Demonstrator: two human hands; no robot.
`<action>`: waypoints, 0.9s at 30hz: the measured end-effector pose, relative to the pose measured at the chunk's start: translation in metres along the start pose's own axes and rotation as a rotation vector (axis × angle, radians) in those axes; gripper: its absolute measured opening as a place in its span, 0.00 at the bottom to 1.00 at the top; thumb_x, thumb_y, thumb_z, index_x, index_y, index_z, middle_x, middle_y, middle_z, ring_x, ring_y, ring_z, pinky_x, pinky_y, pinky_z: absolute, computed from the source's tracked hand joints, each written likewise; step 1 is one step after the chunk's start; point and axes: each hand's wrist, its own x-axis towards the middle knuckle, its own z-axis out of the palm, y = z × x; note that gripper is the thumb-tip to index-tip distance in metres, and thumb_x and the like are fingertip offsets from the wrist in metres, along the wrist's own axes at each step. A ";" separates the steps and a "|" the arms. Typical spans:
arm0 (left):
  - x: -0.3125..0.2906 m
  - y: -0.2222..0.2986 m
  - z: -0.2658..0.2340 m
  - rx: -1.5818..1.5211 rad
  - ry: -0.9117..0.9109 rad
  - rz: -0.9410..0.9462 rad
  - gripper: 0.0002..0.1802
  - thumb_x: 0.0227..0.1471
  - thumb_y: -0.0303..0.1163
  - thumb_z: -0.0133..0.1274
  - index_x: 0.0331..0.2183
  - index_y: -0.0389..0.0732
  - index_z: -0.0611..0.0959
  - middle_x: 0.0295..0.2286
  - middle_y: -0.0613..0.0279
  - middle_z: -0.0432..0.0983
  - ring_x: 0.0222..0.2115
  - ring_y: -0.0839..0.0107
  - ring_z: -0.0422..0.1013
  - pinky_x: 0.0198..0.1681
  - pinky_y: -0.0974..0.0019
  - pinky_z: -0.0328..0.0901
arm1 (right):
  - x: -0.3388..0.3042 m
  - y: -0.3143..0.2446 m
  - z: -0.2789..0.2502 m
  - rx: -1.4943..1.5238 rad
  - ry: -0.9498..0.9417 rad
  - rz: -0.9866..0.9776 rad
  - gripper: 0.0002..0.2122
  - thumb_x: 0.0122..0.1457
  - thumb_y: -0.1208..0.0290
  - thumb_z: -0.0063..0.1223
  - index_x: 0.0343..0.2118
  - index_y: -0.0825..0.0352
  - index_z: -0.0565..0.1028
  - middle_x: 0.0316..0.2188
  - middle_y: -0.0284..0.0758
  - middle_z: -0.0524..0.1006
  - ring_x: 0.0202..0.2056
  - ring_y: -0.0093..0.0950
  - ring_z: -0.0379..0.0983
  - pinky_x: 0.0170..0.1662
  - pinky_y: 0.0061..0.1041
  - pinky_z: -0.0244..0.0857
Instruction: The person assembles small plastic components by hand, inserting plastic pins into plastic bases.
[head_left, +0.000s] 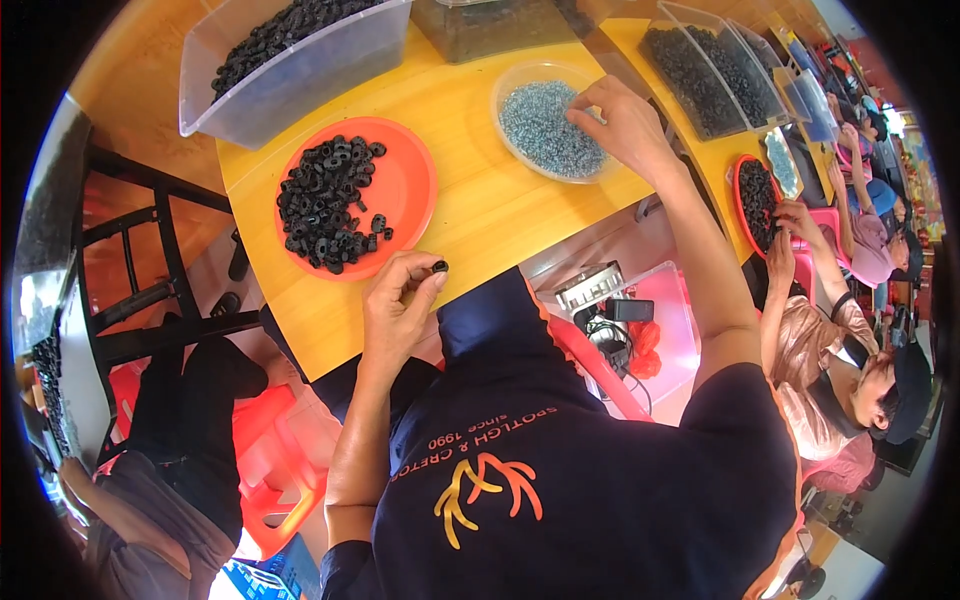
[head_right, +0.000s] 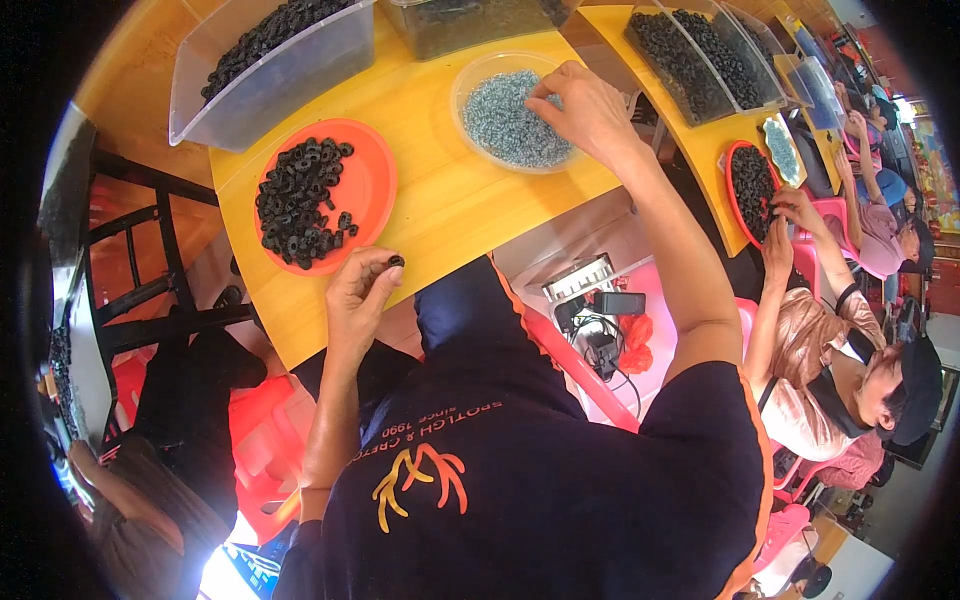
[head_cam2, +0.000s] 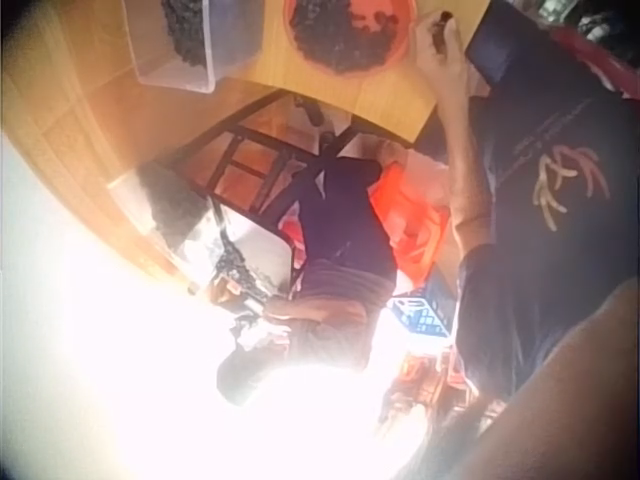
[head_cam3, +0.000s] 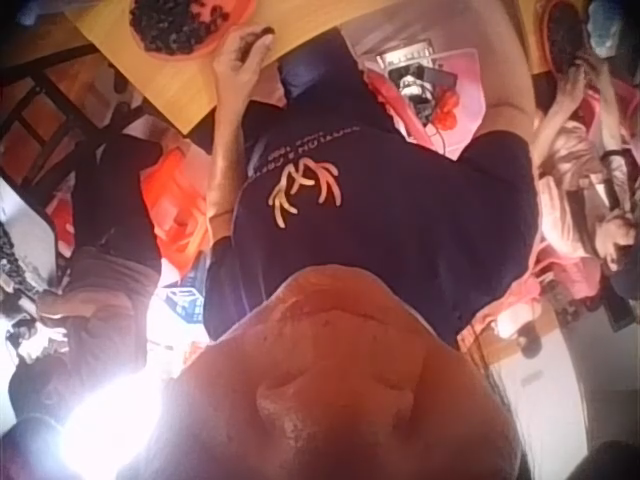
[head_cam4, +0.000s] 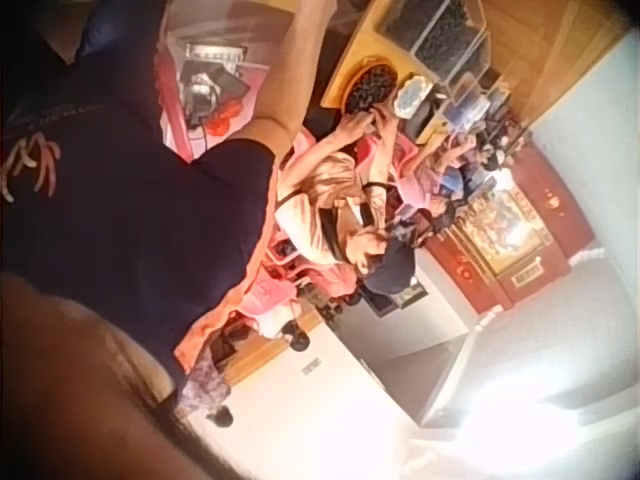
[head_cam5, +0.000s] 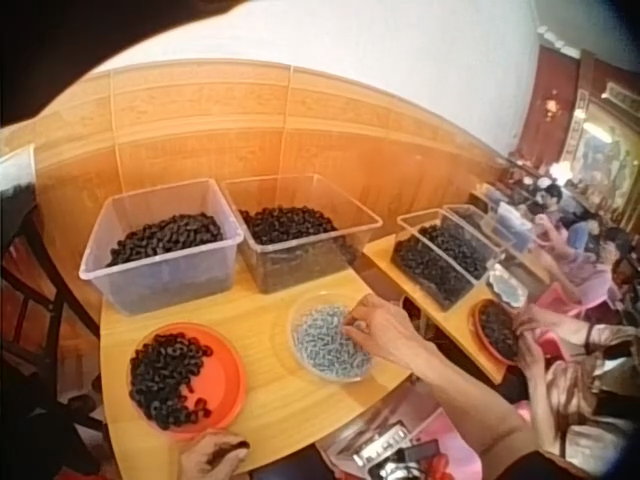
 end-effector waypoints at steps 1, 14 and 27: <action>0.000 -0.002 0.000 0.009 -0.005 0.010 0.09 0.56 0.18 0.54 0.41 0.32 0.78 0.36 0.64 0.72 0.36 0.77 0.71 0.40 0.73 0.68 | 0.000 0.000 0.001 0.000 0.001 0.001 0.10 0.57 0.61 0.58 0.38 0.59 0.82 0.41 0.38 0.76 0.41 0.39 0.75 0.46 0.37 0.69; 0.001 0.001 0.006 -0.055 0.091 0.042 0.08 0.52 0.19 0.59 0.37 0.33 0.81 0.30 0.63 0.74 0.27 0.79 0.70 0.30 0.75 0.65 | -0.002 0.004 0.002 0.042 -0.023 -0.142 0.07 0.55 0.68 0.58 0.32 0.66 0.78 0.36 0.37 0.77 0.42 0.38 0.74 0.44 0.34 0.67; 0.002 0.002 0.006 -0.032 0.087 0.048 0.07 0.52 0.19 0.58 0.37 0.32 0.81 0.30 0.64 0.75 0.27 0.79 0.70 0.30 0.75 0.65 | -0.006 -0.021 0.008 -0.222 0.112 -0.152 0.09 0.54 0.63 0.61 0.29 0.64 0.80 0.36 0.37 0.76 0.43 0.37 0.72 0.45 0.35 0.69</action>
